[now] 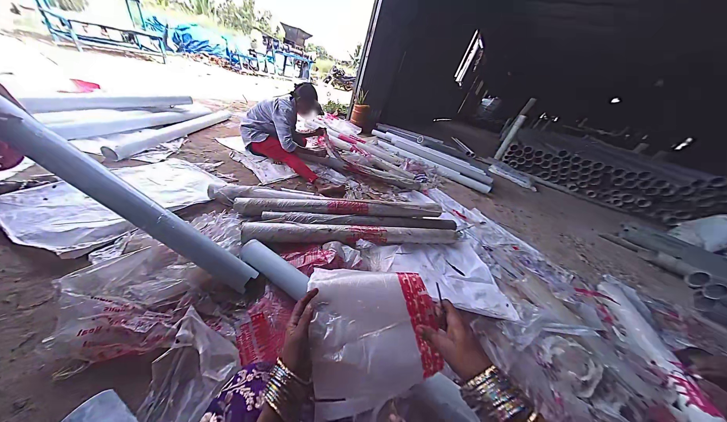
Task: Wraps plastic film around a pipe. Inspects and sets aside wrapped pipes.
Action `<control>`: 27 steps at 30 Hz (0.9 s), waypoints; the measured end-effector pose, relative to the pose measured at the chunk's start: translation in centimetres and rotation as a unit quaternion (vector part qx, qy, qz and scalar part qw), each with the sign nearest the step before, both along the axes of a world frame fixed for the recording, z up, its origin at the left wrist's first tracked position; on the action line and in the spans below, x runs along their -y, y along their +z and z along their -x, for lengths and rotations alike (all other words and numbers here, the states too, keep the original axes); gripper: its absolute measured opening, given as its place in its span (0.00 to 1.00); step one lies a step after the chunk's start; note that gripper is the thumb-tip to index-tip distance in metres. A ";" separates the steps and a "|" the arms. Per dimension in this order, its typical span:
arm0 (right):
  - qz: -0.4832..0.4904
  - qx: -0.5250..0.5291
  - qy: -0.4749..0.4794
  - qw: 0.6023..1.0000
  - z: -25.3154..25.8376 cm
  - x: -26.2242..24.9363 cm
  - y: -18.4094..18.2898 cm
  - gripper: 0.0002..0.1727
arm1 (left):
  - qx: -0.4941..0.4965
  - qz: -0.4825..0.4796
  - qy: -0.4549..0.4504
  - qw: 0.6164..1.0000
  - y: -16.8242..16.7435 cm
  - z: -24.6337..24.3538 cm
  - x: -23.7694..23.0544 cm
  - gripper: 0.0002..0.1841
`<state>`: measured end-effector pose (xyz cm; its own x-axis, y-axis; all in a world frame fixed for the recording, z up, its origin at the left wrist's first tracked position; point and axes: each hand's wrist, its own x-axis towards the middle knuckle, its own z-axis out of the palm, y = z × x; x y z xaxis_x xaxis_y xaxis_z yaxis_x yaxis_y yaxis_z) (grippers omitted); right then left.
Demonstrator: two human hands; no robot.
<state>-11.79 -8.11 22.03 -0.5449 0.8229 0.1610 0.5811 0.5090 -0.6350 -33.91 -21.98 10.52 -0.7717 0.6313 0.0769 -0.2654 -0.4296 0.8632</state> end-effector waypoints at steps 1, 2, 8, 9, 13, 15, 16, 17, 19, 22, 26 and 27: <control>0.020 -0.009 -0.017 1.000 -0.1 -0.2 0.3 0.27 | -0.005 -0.004 -0.031 1.000 0.1 -0.2 -0.1 0.27; 0.031 -0.021 -0.034 0.999 -0.3 -0.3 0.4 0.24 | -0.005 -0.006 -0.056 0.998 0.2 -0.4 -0.1 0.31; 0.049 -0.146 -0.065 0.986 -1.5 -0.6 1.1 0.21 | -0.076 0.017 -0.117 0.990 -0.5 -0.3 -0.1 0.18; 0.055 -0.169 -0.055 0.983 -1.6 -0.6 1.2 0.22 | -0.077 0.020 -0.113 0.990 -0.6 -0.3 -0.2 0.17; 0.076 -0.213 -0.039 0.973 -2.2 -0.5 1.3 0.25 | 0.014 -0.019 -0.125 0.992 -0.1 -0.5 -0.3 0.15; 0.081 -0.219 -0.051 0.971 -2.4 -0.6 1.2 0.25 | 0.066 -0.035 -0.145 0.987 0.3 -0.6 -0.4 0.15; 0.082 -0.222 -0.059 0.970 -2.5 -0.7 1.2 0.26 | 0.080 -0.035 -0.153 0.984 0.5 -0.6 -0.5 0.15; 0.083 -0.224 -0.067 0.969 -2.6 -0.7 1.1 0.26 | 0.088 -0.032 -0.160 0.983 0.7 -0.6 -0.4 0.15; 0.074 -0.231 -0.076 0.967 -2.7 -0.6 1.2 0.27 | 0.085 -0.025 -0.168 0.982 0.8 -0.6 -0.5 0.15; 0.057 -0.248 -0.078 0.964 -2.7 -0.3 1.1 0.27 | 0.069 -0.017 -0.198 0.978 0.5 -0.5 0.0 0.18; 0.048 -0.228 -0.056 0.971 -2.0 0.1 0.8 0.22 | 0.021 -0.007 -0.244 0.969 -0.7 0.4 0.5 0.36; 0.059 -0.225 -0.044 0.972 -1.8 0.3 0.8 0.21 | -0.017 0.005 -0.250 0.968 -1.2 0.6 0.6 0.42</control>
<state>-9.94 -8.37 22.79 -0.3683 0.8899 0.2690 0.2681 0.3787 -0.8858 -34.47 -22.56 9.34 -0.3658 0.9266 0.0877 -0.4099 -0.2450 0.8786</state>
